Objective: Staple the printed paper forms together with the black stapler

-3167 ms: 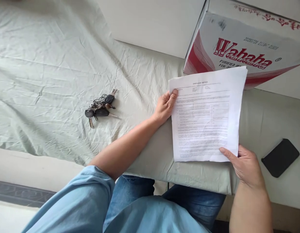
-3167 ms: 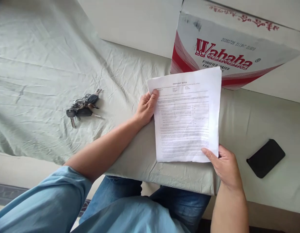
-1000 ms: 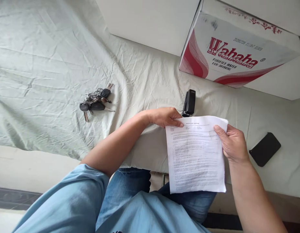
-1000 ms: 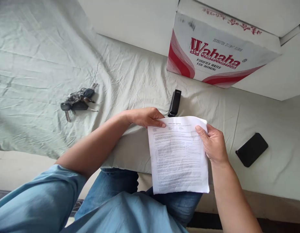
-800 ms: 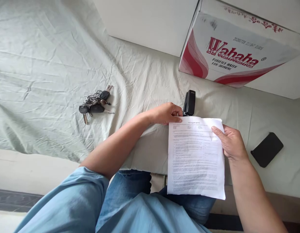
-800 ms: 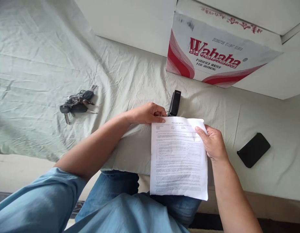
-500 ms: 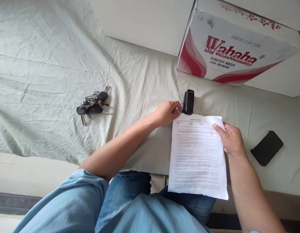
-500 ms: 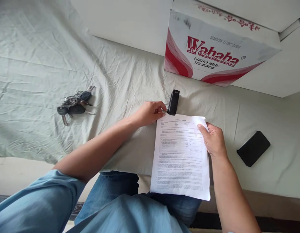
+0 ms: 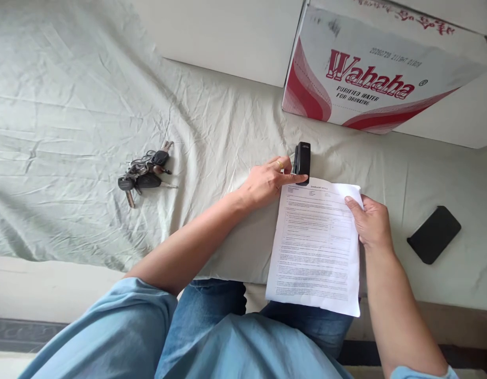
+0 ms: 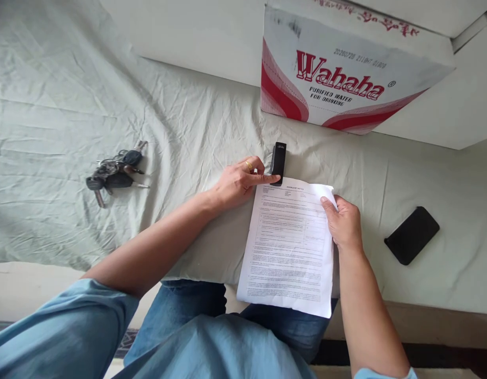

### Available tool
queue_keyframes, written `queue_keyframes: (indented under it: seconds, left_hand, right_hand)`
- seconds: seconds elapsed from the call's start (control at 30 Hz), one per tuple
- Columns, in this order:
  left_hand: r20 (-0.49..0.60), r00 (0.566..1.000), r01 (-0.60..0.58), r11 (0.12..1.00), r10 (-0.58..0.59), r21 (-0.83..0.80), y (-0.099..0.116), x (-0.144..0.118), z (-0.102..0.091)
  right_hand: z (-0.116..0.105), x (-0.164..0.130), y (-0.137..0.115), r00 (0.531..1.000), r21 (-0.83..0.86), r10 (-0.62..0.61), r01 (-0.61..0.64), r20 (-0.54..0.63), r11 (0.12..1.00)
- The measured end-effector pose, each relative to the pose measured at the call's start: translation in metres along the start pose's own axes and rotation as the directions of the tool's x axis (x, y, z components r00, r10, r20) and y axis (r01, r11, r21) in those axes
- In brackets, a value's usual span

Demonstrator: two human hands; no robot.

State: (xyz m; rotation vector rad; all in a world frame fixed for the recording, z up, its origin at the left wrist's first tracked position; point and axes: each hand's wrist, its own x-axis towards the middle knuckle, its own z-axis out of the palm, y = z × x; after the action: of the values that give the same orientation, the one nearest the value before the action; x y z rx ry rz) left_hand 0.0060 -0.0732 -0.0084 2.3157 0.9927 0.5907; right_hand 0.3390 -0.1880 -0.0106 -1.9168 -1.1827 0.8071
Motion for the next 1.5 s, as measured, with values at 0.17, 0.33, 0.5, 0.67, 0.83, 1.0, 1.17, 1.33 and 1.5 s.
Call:
queue_keyframes:
  seconds: [0.17, 0.33, 0.5, 0.67, 0.83, 1.0, 1.17, 1.33, 1.5]
  left_hand:
    - [0.002, 0.999, 0.036, 0.999, -0.036, -0.016, 0.001, 0.002, 0.004]
    - [-0.1, 0.994, -0.079, 0.95, 0.051, -0.301, -0.016, 0.003, 0.005]
    - [-0.165, 0.984, -0.025, 0.861, -0.068, -0.507, -0.014, 0.003, -0.001]
    - [0.014, 0.962, 0.209, 0.703, -0.273, -0.68, -0.003, 0.002, -0.016]
    - [0.077, 0.974, 0.205, 0.693, -0.211, -0.691, -0.007, 0.0, -0.02]
    - [0.045, 0.964, 0.207, 0.629, -0.263, -0.749, -0.01, 0.001, -0.015]
    - [0.041, 0.921, 0.235, 0.468, -0.388, -0.852, -0.007, 0.001, -0.015]
    - [0.007, 0.932, 0.152, 0.374, -0.363, -0.915, -0.013, -0.002, -0.009]
    - [0.032, 0.943, 0.165, 0.381, -0.332, -0.91, -0.014, -0.001, -0.008]
  right_hand:
    - [0.003, -0.007, -0.015, 0.998, 0.169, 0.058, -0.056, -0.008, 0.984]
    - [-0.035, -0.049, -0.018, 0.996, 0.168, 0.006, -0.021, 0.089, 0.986]
    - [-0.06, -0.075, -0.029, 1.0, 0.314, -0.002, -0.007, 0.029, 0.949]
    - [-0.009, -0.019, -0.051, 0.991, 0.404, -0.09, 0.124, -0.102, 0.906]
    - [0.03, 0.023, -0.03, 0.988, 0.402, -0.111, 0.144, -0.105, 0.904]
    - [0.03, 0.026, 0.0, 0.967, 0.411, -0.154, 0.227, -0.203, 0.883]
    - [0.026, 0.027, 0.008, 0.974, 0.445, -0.144, 0.209, -0.176, 0.87]
    - [0.023, 0.024, 0.003, 0.957, 0.426, -0.126, 0.231, -0.262, 0.875]
    - [0.016, 0.025, -0.004, 0.922, 0.393, -0.139, 0.286, -0.362, 0.874]
